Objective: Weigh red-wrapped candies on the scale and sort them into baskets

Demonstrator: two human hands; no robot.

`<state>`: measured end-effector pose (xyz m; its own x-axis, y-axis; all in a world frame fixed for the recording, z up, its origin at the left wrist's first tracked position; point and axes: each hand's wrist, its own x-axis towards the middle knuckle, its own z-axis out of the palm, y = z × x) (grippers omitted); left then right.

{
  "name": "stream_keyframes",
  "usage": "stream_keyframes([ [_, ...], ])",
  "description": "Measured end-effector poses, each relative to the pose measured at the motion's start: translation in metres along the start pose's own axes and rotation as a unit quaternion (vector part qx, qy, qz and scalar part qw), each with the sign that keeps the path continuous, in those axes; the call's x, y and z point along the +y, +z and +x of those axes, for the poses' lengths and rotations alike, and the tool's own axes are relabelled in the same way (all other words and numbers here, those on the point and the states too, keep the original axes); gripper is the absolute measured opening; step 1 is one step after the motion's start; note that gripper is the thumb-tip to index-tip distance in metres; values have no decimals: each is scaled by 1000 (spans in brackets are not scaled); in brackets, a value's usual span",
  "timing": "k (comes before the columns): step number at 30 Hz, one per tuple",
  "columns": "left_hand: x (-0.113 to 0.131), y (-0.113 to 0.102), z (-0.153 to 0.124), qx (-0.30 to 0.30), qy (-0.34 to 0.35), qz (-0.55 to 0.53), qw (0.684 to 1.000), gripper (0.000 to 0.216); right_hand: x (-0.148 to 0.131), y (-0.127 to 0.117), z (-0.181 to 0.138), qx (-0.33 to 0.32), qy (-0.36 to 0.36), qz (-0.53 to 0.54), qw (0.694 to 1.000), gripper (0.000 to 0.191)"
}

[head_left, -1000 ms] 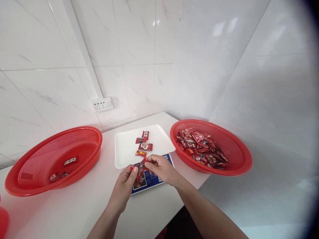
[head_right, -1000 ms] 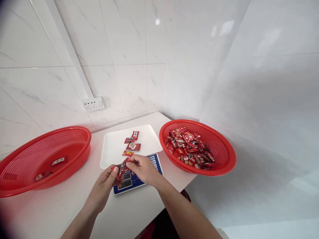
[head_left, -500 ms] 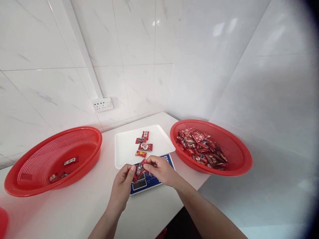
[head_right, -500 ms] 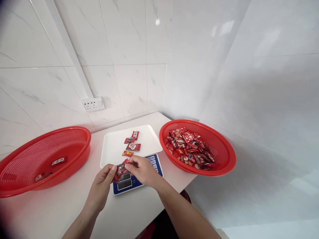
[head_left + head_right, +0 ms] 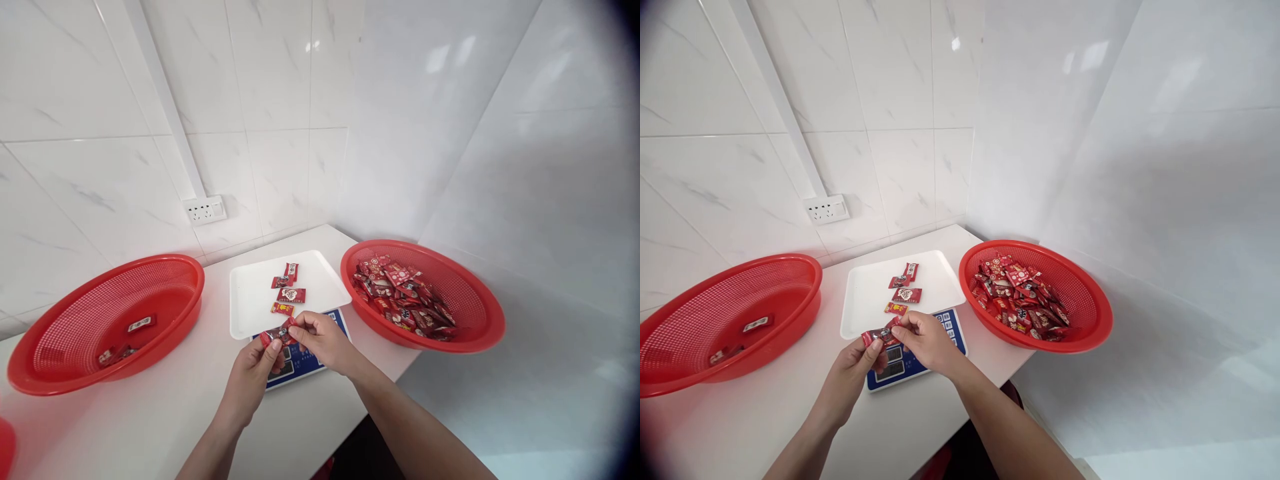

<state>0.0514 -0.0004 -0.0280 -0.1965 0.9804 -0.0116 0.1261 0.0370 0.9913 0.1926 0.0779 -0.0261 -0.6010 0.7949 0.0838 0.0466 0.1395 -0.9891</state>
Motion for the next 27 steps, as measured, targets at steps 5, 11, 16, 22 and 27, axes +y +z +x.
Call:
stream_keyframes([
  [5,-2,-1,0,2,5,-13,1000,41,3,0,0,-8,-5,0,1000,25],
  [11,-3,-5,2,-18,-63,-175,982,35,0,-4,-5,-52,-64,-10,997,45],
  [16,-2,-8,4,-54,-112,-277,953,31,-3,-7,-9,-77,-98,-47,991,34],
  [22,-5,-6,3,-55,-132,-263,954,36,-2,-4,-6,-26,-90,-67,993,27],
  [27,-6,-9,-1,-61,-109,-222,967,34,4,-12,5,107,-64,-148,981,25],
])
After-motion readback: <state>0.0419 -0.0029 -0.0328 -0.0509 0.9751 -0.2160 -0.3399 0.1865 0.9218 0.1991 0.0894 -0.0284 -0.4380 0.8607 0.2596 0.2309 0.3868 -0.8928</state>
